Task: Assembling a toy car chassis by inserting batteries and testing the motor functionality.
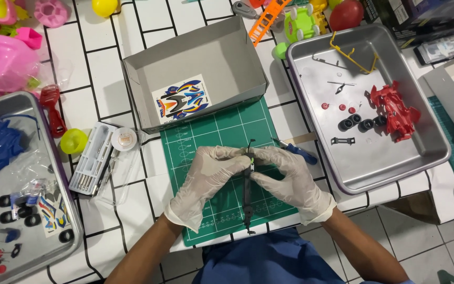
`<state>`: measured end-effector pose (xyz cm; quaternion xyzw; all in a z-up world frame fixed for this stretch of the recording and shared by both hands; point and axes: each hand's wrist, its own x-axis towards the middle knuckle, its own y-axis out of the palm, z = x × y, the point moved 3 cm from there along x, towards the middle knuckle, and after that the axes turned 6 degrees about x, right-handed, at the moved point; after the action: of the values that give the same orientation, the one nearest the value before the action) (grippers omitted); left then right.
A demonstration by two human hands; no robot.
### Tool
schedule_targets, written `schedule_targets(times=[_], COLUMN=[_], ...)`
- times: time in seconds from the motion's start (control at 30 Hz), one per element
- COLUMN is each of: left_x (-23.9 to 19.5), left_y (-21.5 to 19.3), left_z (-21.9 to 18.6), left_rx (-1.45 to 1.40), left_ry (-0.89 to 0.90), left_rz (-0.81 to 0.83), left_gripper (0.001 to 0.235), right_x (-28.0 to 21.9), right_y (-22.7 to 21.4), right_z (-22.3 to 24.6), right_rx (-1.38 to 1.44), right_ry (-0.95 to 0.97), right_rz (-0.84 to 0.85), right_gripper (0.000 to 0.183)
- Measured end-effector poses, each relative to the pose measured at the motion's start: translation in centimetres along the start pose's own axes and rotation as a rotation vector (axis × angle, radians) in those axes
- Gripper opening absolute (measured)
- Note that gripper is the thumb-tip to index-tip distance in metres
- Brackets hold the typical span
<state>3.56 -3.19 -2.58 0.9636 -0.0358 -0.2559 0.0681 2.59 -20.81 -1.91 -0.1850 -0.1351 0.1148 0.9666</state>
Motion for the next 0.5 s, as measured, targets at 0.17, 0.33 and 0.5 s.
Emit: schedule_targets(times=[0.17,0.33,0.5], left_x=[-0.2,-0.4,-0.9], left_y=[-0.1,-0.5,-1.2], left_z=[-0.1,0.0,-0.8], left_rx=[-0.032,-0.078,-0.286], left_ry=[-0.014,-0.016,-0.041], left_rz=[0.016,0.037,0.147], left_gripper=[0.031,0.036,0.030], right_x=[-0.2,0.3,0.1], right_y=[-0.1,-0.1,-1.2], right_z=[-0.6,1.3,0.7], right_rx=[-0.008,-0.006,0.251], right_ry=[-0.014,-0.016,-0.017], right_rz=[0.004,0.001,-0.149], right_gripper=[0.038,0.036,0.029])
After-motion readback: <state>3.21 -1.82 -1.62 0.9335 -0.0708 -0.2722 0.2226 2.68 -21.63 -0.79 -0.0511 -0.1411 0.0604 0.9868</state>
